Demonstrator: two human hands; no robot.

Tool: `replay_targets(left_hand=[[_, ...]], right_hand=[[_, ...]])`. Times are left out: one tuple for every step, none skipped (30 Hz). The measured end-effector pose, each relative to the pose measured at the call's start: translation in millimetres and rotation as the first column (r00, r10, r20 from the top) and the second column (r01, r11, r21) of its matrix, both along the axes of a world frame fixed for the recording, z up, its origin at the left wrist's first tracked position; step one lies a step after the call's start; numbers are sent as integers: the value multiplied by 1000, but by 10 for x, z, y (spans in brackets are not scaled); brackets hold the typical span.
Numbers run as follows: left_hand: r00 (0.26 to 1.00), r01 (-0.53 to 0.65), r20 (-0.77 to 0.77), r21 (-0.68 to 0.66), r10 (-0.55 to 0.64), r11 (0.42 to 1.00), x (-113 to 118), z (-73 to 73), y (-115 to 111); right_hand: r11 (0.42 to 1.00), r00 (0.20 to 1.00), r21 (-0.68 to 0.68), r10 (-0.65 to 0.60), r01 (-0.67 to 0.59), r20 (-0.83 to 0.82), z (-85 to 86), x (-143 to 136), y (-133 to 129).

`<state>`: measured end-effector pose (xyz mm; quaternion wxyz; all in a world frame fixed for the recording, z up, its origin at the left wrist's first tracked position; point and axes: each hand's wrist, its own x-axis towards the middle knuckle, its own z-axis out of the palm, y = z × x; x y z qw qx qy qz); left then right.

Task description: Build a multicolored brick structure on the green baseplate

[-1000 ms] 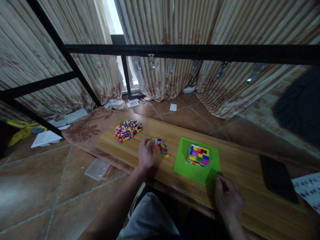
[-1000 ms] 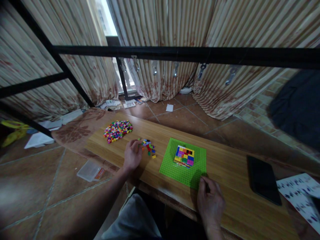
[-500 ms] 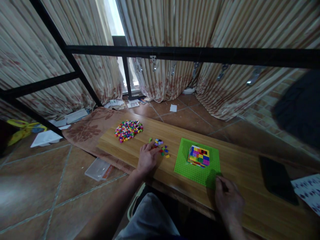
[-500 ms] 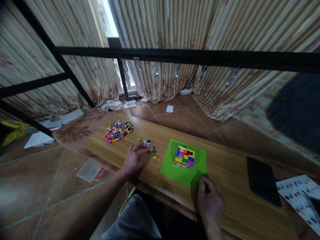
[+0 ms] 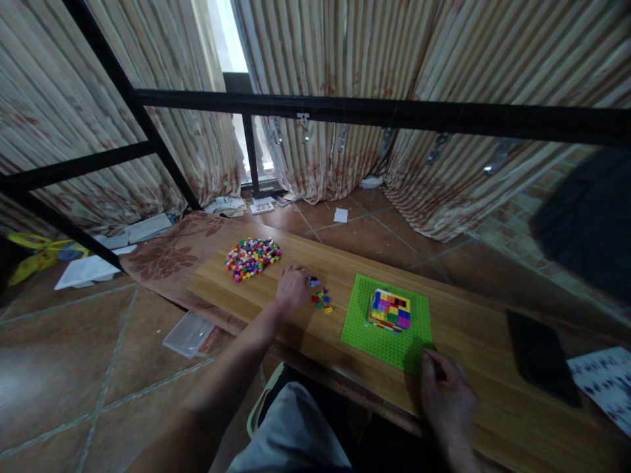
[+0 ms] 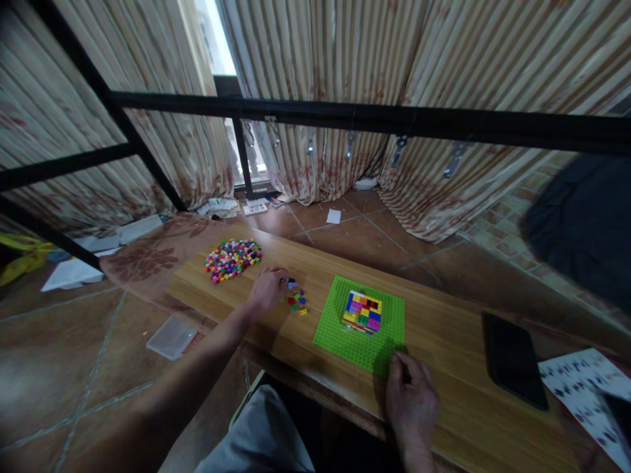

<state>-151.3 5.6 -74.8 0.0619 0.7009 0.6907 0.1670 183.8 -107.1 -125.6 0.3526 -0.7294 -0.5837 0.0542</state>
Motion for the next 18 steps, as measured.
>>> replay_targets(left_hand=[[1000, -4, -7, -12, 4, 1000, -1, 4, 2], [1000, -11, -12, -22, 11, 1000, 1, 9, -1], [1000, -17, -16, -33, 17, 999, 6, 14, -8], [1000, -24, -19, -42, 23, 999, 11, 20, -16], [999, -27, -22, -47, 26, 999, 16, 27, -24], [999, -28, -25, -48, 27, 998, 20, 35, -31], [999, -28, -28, -49, 27, 998, 21, 45, -36], [999, -28, -31, -48, 26, 998, 20, 56, -40], [999, -29, -34, -42, 27, 999, 18, 69, -43], [999, -29, -33, -29, 28, 999, 16, 86, -46], [999, -29, -28, -8, 28, 1000, 17, 105, -49], [1000, -25, -13, 21, 26, 999, 24, 127, -54], [1000, -20, 15, 56, 19, 998, 40, 151, -63], [998, -11, 55, 95, 6, 995, 69, 177, -77], [994, 6, 105, 131, -19, 991, 113, 204, -97], [985, 34, 160, 164, -61, 986, 174, 230, -124], [969, 71, 218, 196, -114, 978, 251, 253, -159], [947, 120, 268, 222, -179, 968, 343, 274, -200]], right_hand=[[1000, 1000, 7, 4, -4, 1, -1, 1, 0], [1000, 1000, 12, 6, -7, 3, -1, 1, -1], [1000, 1000, 16, 7, -7, 3, -1, -1, -2], [1000, 1000, 19, 8, -8, 1, -1, -4, -4], [1000, 1000, 20, 8, -8, -5, -1, -8, -5], [1000, 1000, 22, 8, -8, -11, -2, -13, -6], [1000, 1000, 25, 8, -8, -19, -3, -17, -7], [1000, 1000, 28, 9, -8, -25, -4, -21, -7], [999, 999, 34, 13, -12, -30, -4, -25, -7], [999, 999, 42, 18, -16, -32, -5, -29, -7], [998, 999, 52, 24, -22, -33, -4, -32, -6], [998, 999, 61, 31, -29, -35, -2, -36, -4], [997, 999, 68, 36, -34, -37, 0, -41, -2], [997, 999, 74, 38, -35, -37, 4, -46, 0], [996, 999, 79, 35, -32, -38, 8, -52, 2], [996, 999, 82, 31, -28, -39, 13, -58, 4], [996, 999, 84, 31, -28, -41, 18, -64, 6], [996, 999, 87, 29, -25, -43, 23, -71, 7]])
